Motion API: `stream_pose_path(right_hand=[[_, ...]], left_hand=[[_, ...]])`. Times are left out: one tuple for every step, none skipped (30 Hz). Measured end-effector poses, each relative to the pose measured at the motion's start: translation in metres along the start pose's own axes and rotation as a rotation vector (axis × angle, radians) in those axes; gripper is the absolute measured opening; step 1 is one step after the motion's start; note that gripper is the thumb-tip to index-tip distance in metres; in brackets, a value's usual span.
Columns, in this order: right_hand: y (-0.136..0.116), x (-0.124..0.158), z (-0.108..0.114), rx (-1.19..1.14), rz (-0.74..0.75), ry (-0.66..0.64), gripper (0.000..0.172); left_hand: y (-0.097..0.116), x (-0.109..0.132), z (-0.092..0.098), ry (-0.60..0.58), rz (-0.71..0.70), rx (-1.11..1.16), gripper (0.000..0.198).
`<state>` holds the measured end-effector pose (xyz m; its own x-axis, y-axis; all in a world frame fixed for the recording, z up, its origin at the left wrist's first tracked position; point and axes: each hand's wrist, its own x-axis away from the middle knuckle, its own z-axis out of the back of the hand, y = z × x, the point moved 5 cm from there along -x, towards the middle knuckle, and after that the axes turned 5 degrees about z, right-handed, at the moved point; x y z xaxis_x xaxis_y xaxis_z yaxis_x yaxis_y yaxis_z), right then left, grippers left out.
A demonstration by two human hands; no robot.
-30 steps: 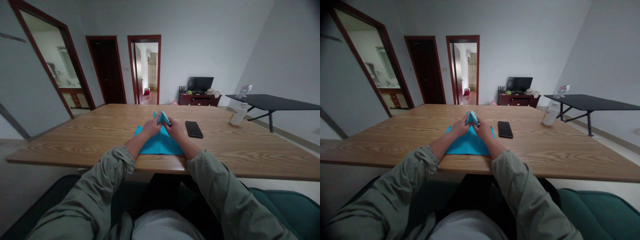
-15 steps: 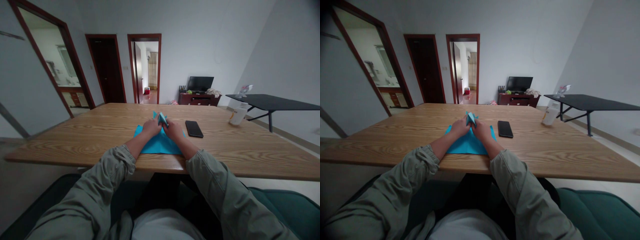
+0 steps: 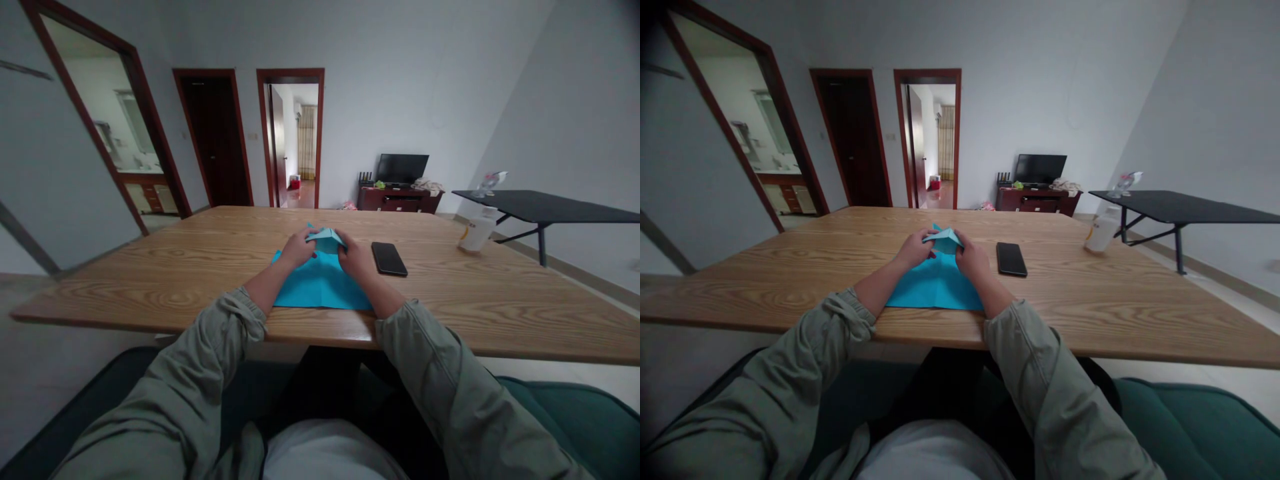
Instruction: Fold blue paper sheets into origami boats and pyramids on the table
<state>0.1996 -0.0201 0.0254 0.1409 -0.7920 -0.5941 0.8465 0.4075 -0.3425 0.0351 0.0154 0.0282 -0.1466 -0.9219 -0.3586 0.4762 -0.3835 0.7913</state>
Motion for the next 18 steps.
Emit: stream_pose_path(right_hand=[[0.0,0.0,-0.001,-0.017,0.013,0.0,0.054],[-0.001,-0.001,-0.002,-0.032,0.027,0.0,0.054],[-0.002,-0.001,-0.002,-0.045,0.042,0.002,0.055],[-0.003,-0.001,-0.003,-0.057,0.056,0.007,0.055],[-0.004,-0.001,-0.003,-0.069,0.068,0.011,0.054],[-0.005,-0.001,-0.004,-0.081,0.076,0.016,0.054],[-0.005,-0.001,-0.004,-0.093,0.082,0.019,0.054],[-0.005,-0.001,-0.005,-0.106,0.085,0.02,0.054],[-0.004,-0.002,-0.006,-0.119,0.087,0.019,0.054],[-0.004,-0.002,-0.007,-0.132,0.09,0.016,0.054],[-0.003,-0.002,-0.008,-0.145,0.096,0.011,0.053],[-0.003,-0.002,-0.01,-0.158,0.107,0.003,0.053],[-0.004,-0.002,-0.011,-0.17,0.123,-0.006,0.053],[-0.005,-0.002,-0.013,-0.182,0.143,-0.015,0.053],[-0.005,-0.001,-0.014,-0.192,0.162,-0.021,0.053],[-0.006,-0.001,-0.014,-0.2,0.177,-0.022,0.053],[-0.007,0.0,-0.014,-0.209,0.187,-0.018,0.054],[-0.008,0.0,-0.014,-0.223,0.193,-0.013,0.054]], left_hand=[[-0.003,-0.002,0.001,-0.004,0.034,0.111,0.034],[-0.004,-0.004,0.002,-0.003,0.068,0.212,0.034],[-0.006,-0.005,0.002,0.001,0.099,0.301,0.035],[-0.006,-0.006,0.002,0.003,0.129,0.38,0.036],[-0.007,-0.006,0.001,-0.001,0.158,0.447,0.036],[-0.008,-0.007,-0.001,-0.013,0.184,0.506,0.036],[-0.009,-0.007,-0.002,-0.032,0.206,0.558,0.034],[-0.009,-0.007,-0.005,-0.058,0.223,0.604,0.033],[-0.01,-0.007,-0.007,-0.087,0.234,0.647,0.033],[-0.01,-0.007,-0.008,-0.113,0.238,0.686,0.033],[-0.01,-0.006,-0.01,-0.136,0.234,0.723,0.033],[-0.009,-0.006,-0.01,-0.156,0.225,0.756,0.034],[-0.008,-0.005,-0.011,-0.172,0.212,0.784,0.035],[-0.007,-0.004,-0.011,-0.186,0.199,0.807,0.035],[-0.006,-0.003,-0.011,-0.197,0.189,0.826,0.036],[-0.005,-0.003,-0.011,-0.208,0.181,0.84,0.036],[-0.004,-0.002,-0.011,-0.218,0.177,0.847,0.036],[-0.004,-0.002,-0.011,-0.23,0.174,0.846,0.035]])
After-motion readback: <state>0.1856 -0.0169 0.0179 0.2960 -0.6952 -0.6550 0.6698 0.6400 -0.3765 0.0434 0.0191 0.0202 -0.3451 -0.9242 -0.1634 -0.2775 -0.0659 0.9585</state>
